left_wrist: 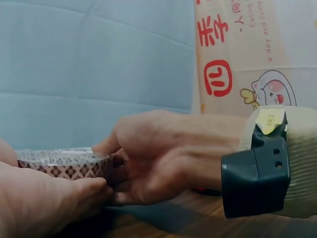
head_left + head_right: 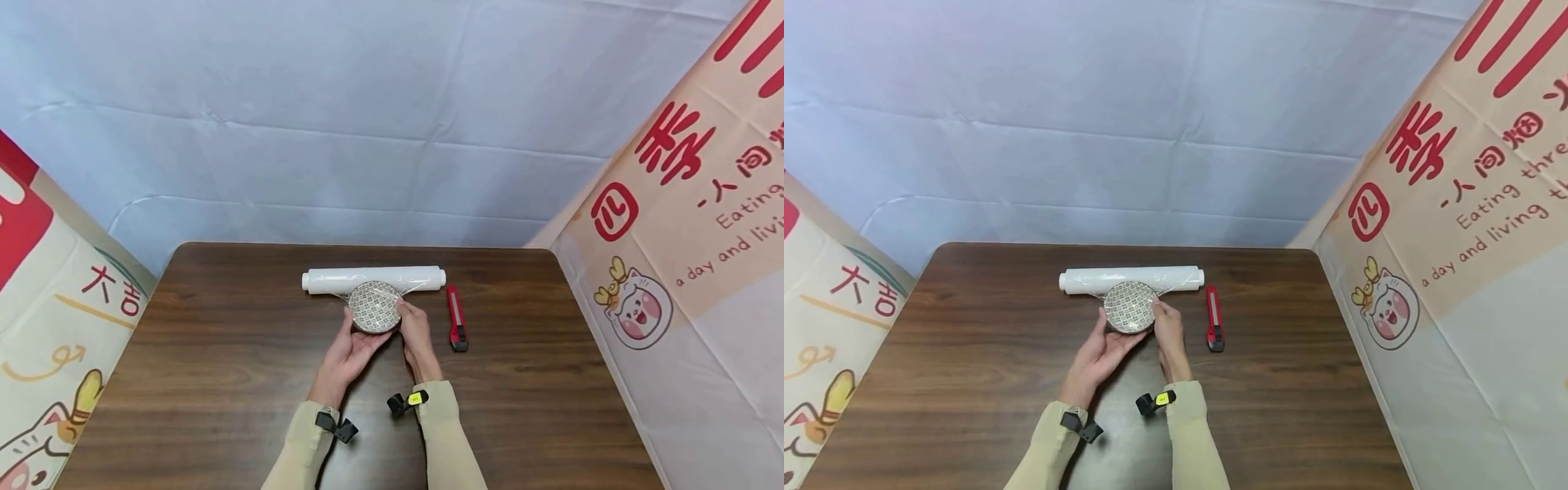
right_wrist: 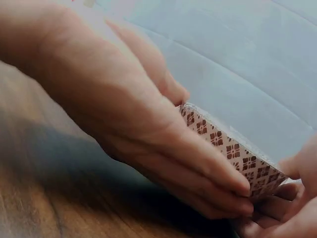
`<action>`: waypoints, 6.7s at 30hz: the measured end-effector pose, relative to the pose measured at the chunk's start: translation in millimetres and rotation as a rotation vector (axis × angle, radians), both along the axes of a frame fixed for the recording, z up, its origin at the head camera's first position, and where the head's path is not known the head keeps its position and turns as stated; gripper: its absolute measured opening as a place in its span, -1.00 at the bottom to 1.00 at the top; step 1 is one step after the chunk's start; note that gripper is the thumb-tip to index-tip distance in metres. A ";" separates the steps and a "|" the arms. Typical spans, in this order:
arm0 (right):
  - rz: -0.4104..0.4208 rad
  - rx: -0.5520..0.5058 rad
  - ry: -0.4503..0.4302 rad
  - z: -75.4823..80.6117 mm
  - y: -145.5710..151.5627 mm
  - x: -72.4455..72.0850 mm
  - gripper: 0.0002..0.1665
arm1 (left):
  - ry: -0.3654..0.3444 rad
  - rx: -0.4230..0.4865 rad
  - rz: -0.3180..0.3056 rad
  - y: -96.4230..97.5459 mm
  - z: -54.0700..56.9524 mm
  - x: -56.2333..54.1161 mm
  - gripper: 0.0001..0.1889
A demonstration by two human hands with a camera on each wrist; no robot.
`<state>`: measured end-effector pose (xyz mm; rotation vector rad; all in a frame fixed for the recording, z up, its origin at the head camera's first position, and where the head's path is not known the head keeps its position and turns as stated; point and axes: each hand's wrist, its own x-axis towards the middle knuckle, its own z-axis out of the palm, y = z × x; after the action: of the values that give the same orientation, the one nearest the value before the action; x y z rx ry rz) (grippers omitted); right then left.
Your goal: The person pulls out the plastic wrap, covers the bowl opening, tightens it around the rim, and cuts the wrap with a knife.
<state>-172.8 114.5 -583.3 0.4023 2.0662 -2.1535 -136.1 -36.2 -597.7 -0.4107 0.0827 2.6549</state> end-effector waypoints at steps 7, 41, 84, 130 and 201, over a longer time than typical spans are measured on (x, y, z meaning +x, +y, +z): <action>0.018 -0.108 -0.027 0.9 4.1 0.6 -0.45 | 0.036 -0.064 -0.068 -2.6 2.0 1.5 -0.05; -0.137 0.397 0.291 4.5 -4.6 22.9 -0.65 | 0.456 -1.942 0.276 -1.1 8.7 16.0 -0.52; 0.231 0.314 -0.384 42.2 111.0 -120.7 -0.50 | 0.345 -1.459 -0.057 -5.9 5.1 11.8 -0.42; -0.080 0.013 -0.278 29.6 82.5 -118.2 -0.67 | 0.438 -1.373 -0.058 -18.3 4.1 36.4 -0.41; -0.230 -0.020 -0.213 19.9 70.6 -128.7 -0.54 | 0.352 -1.811 -0.342 -72.4 30.6 31.1 -0.04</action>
<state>-301.4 185.1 -563.4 0.8654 1.9627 -2.1380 -105.1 -108.6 -567.1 -0.3238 2.3587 1.5346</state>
